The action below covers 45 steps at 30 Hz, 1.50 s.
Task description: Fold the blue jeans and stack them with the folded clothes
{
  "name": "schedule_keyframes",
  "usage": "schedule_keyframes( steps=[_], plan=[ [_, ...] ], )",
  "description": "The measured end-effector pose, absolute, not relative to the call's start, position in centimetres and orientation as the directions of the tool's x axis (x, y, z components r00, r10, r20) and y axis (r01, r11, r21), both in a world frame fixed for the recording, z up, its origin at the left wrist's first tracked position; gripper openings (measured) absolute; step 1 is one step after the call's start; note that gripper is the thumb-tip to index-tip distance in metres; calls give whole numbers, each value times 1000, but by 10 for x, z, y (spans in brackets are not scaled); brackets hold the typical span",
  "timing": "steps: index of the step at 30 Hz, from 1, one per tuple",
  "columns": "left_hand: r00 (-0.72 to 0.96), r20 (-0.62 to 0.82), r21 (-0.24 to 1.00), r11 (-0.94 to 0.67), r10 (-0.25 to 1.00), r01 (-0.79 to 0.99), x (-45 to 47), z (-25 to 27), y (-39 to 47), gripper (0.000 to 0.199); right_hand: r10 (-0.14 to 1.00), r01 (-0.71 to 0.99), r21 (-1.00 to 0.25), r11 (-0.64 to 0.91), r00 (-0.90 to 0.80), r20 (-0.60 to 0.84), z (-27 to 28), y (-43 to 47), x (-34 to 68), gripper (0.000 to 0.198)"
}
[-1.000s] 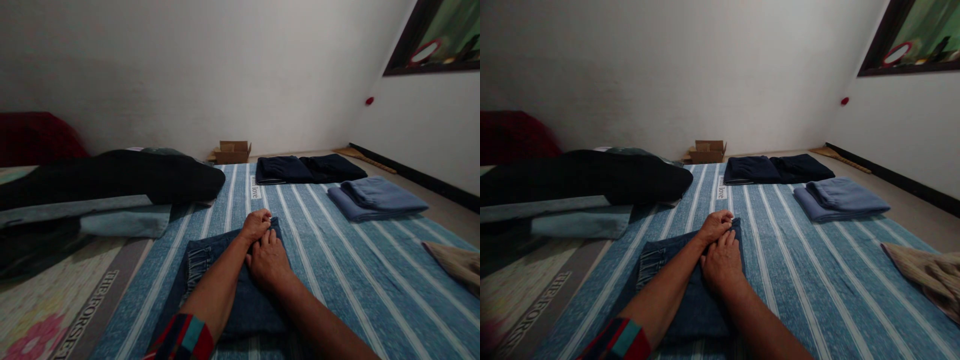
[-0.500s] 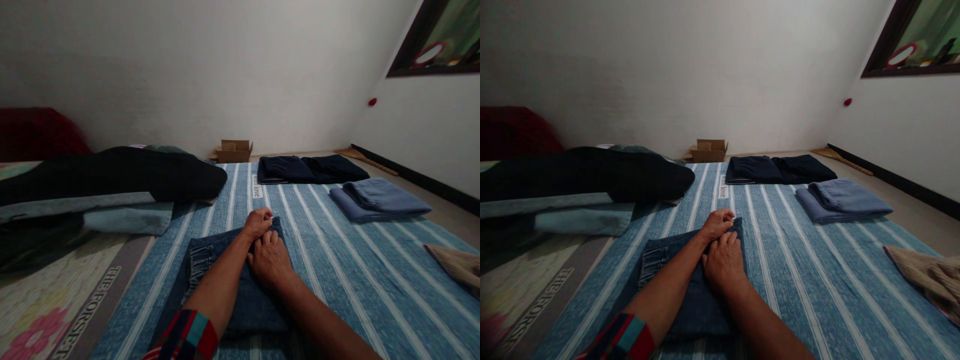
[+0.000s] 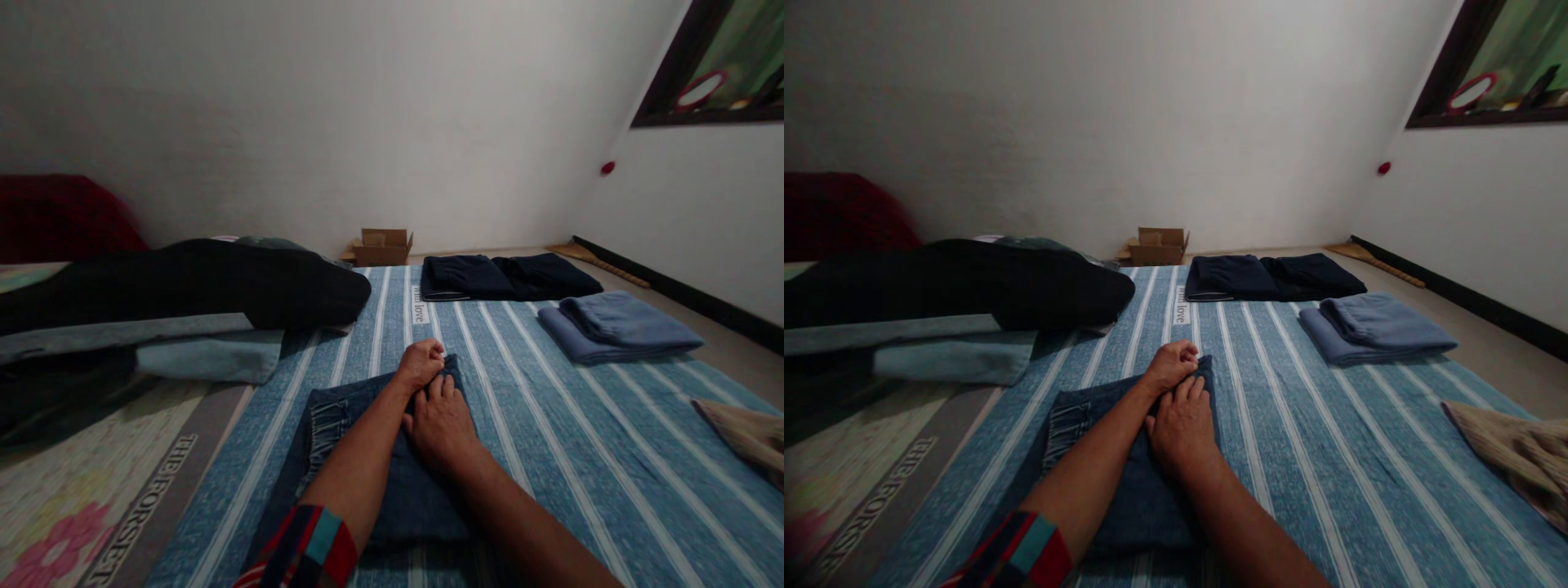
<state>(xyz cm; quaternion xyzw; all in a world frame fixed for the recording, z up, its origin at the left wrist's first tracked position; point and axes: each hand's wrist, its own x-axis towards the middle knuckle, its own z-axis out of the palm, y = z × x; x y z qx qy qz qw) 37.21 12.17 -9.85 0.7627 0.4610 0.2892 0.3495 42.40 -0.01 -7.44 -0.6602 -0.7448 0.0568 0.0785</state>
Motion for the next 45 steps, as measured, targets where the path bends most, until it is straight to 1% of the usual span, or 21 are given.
schedule_keyframes(
  steps=[8, 15, 19, 24, 27, 32, 36, 40, 42, 43, 45],
  plan=[
    [405, 109, 807, -318, 908, 497, 372, -99, 123, 23, 991, 976, -172, 133, -131, 24, -73, -1, 424, 60],
    [406, 107, 805, -318, 908, 501, 372, -98, 122, 22, 988, 979, -137, 151, -147, 39, -71, -1, 424, 58],
    [411, 110, 798, -327, 905, 506, 372, -98, 123, 22, 989, 979, -143, 147, -143, 42, -70, 0, 424, 57],
    [418, 114, 773, -344, 901, 533, 371, -98, 122, 23, 990, 980, -143, 142, -138, 36, -68, -1, 424, 57],
    [417, 114, 737, -359, 901, 573, 372, -96, 121, 23, 990, 980, -140, 143, -140, 33, -67, -1, 424, 58],
    [417, 110, 616, -391, 902, 684, 372, -73, 117, 21, 991, 978, -161, 131, -129, 20, -72, 1, 423, 62],
    [476, 84, 481, -454, 875, 750, 356, -38, 93, 21, 993, 976, -183, 115, -112, 31, -76, 1, 422, 68],
    [541, 32, 356, -516, 840, 779, 319, -19, 45, 22, 990, 973, -190, 129, -116, 76, -74, -2, 422, 56],
    [530, 19, 285, -513, 848, 810, 295, -21, 23, 28, 990, 973, -184, 137, -126, 68, -72, -3, 422, 57],
    [515, 8, 206, -505, 857, 838, 284, -25, 14, 33, 989, 974, -180, 140, -131, 62, -71, -3, 422, 59],
    [475, -27, 108, -470, 879, 876, 266, -34, 0, 47, 989, 976, -167, 143, -135, 58, -70, -3, 423, 61]
  ],
)
